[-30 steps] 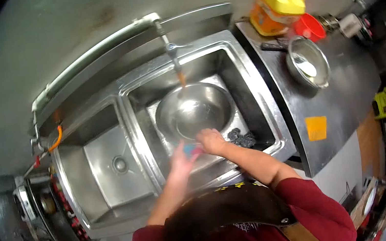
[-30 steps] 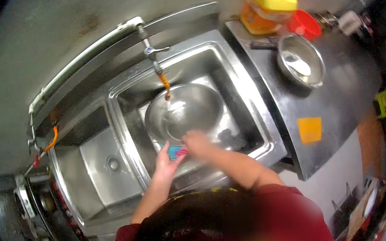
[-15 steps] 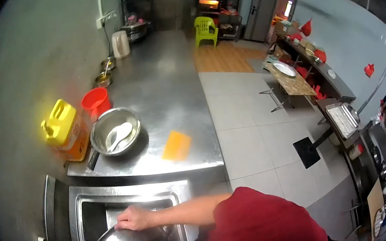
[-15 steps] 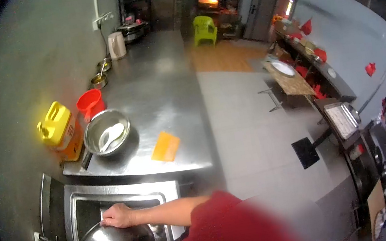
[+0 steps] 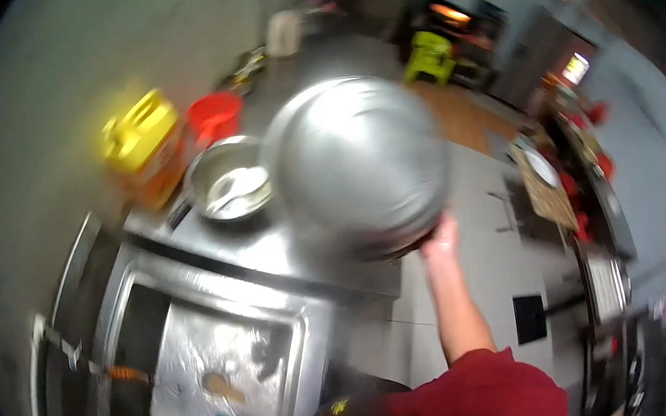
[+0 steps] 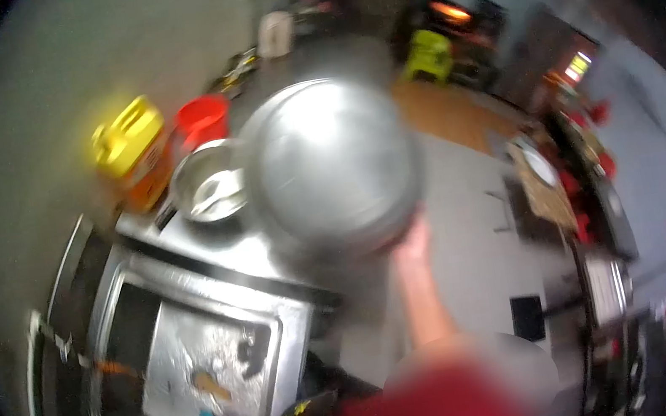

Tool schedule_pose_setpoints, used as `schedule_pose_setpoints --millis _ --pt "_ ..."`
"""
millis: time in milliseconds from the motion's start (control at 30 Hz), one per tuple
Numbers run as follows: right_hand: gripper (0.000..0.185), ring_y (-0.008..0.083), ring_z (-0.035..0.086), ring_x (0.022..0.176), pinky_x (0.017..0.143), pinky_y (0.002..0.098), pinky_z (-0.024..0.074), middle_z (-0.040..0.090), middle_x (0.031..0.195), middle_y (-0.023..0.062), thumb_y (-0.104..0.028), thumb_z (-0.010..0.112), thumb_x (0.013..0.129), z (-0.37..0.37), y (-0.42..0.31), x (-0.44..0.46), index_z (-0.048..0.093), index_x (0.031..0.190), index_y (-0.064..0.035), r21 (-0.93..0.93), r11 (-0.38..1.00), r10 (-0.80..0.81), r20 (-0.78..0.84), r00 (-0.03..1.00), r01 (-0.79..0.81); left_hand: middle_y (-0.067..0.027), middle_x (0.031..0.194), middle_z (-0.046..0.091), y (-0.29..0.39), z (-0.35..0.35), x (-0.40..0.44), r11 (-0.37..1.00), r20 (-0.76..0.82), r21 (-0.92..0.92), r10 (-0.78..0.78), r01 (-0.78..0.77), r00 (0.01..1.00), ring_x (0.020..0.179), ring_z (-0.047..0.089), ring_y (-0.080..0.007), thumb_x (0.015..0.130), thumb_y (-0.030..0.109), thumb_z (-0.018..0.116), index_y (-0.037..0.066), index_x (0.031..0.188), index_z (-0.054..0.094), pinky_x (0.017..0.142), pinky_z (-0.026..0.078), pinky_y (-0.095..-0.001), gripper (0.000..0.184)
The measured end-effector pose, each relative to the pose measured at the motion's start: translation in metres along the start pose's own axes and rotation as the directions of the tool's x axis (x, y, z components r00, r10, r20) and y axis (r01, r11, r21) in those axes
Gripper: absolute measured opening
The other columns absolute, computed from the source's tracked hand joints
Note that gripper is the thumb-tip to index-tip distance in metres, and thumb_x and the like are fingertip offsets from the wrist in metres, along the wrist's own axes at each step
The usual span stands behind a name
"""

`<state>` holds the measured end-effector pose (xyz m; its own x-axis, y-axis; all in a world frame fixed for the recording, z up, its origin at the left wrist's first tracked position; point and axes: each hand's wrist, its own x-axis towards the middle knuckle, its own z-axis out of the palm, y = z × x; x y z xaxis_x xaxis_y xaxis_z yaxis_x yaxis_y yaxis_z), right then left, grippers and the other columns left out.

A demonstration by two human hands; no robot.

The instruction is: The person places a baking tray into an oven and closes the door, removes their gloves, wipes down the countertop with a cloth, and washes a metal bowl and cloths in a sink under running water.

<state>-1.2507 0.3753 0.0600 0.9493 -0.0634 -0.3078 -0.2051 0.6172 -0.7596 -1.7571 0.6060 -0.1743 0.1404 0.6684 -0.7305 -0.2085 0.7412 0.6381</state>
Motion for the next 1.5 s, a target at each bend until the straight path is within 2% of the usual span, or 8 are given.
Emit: schedule_pose_setpoints --millis 267,400,533,767,1000,1100,1167,1500 --pt "0.031 0.0273 0.061 0.079 0.073 0.0357 0.0525 0.061 0.086 0.0194 -0.014 0.046 0.074 -0.063 0.048 0.256 0.060 0.089 0.0093 0.031 0.997 -0.057 -0.255 0.965 0.067 -0.0075 0.093 0.063 0.006 0.034 -0.018 0.972 -0.161 0.222 0.111 -0.074 0.981 0.075 0.061 -0.0166 0.087 0.017 0.057 0.004 0.112 0.056 0.060 0.050 -0.0311 0.028" --pt "0.027 0.0239 0.060 0.080 0.068 0.0355 0.0515 0.063 0.089 0.0141 -0.016 0.052 0.083 -0.102 0.056 0.363 0.059 0.099 0.0044 -0.736 0.591 -0.105 0.335 0.936 0.330 -0.0033 0.077 0.059 -0.026 0.016 -0.003 0.759 -0.111 0.508 0.526 -0.407 0.843 0.059 0.052 -0.0093 0.087 0.020 0.058 0.003 0.105 0.059 0.048 0.043 -0.0258 0.025" --pt "0.044 0.0268 0.054 0.078 0.060 0.0396 0.0462 0.057 0.095 0.0171 -0.032 0.051 0.084 0.002 0.069 0.290 0.052 0.105 0.0060 -0.630 0.772 0.050 -0.064 0.997 -0.079 -0.0048 0.084 0.061 0.008 0.011 -0.030 0.842 -0.340 0.449 0.471 -0.300 0.814 0.071 0.055 -0.0124 0.086 0.019 0.059 0.001 0.102 0.060 0.061 0.045 -0.0290 0.024" --pt "0.025 0.0206 0.056 0.096 0.086 0.0308 0.0463 0.059 0.108 0.0100 -0.013 0.050 0.092 0.113 0.149 0.079 0.058 0.109 0.0030 -0.336 0.264 -0.378 0.826 0.418 0.904 -0.0126 0.087 0.054 0.091 -0.019 -0.044 0.754 -0.640 0.373 0.631 -0.541 0.438 0.085 0.056 -0.0225 0.085 0.015 0.058 -0.003 0.093 0.059 0.069 0.047 -0.0323 0.019" --pt "0.017 0.0076 0.051 0.076 0.070 0.0210 0.0424 0.059 0.088 0.0015 -0.014 0.056 0.089 0.135 0.257 -0.034 0.063 0.096 -0.0006 -0.524 0.477 0.242 0.850 0.467 0.706 -0.0130 0.101 0.055 0.185 -0.048 0.047 0.399 -0.376 0.875 0.917 -0.273 0.135 0.099 0.054 -0.0244 0.080 0.011 0.060 0.001 0.105 0.057 0.075 0.048 -0.0380 0.026" --pt "0.022 0.0057 0.052 0.068 0.058 0.0189 0.0403 0.061 0.084 -0.0017 -0.025 0.058 0.089 0.130 0.258 -0.030 0.064 0.097 -0.0055 -0.600 0.436 0.224 0.794 0.565 0.671 -0.0125 0.112 0.057 0.176 -0.050 0.120 -0.292 0.294 0.955 0.912 -0.047 0.285 0.106 0.048 -0.0340 0.072 0.009 0.056 0.006 0.106 0.060 0.093 0.035 -0.0456 0.035" --pt "0.024 0.0096 0.056 0.065 0.053 0.0199 0.0398 0.061 0.082 0.0018 -0.030 0.058 0.088 0.132 0.257 -0.019 0.061 0.091 -0.0056 -0.768 0.564 0.337 0.550 0.764 0.304 -0.0121 0.114 0.056 0.170 -0.021 0.116 -0.195 0.165 0.980 0.679 -0.041 0.716 0.108 0.051 -0.0302 0.078 0.012 0.050 0.007 0.108 0.060 0.091 0.037 -0.0463 0.031" --pt "0.028 0.0171 0.054 0.047 0.039 0.0235 0.0469 0.056 0.069 0.0093 -0.028 0.059 0.083 0.162 0.260 0.074 0.051 0.089 -0.0020 -0.695 0.681 0.438 0.134 0.889 -0.231 -0.0104 0.086 0.061 -0.019 -0.019 0.143 0.920 -0.212 0.329 0.292 -0.213 0.933 0.071 0.059 -0.0167 0.083 0.002 0.047 0.000 0.106 0.059 0.066 0.050 -0.0284 0.027"
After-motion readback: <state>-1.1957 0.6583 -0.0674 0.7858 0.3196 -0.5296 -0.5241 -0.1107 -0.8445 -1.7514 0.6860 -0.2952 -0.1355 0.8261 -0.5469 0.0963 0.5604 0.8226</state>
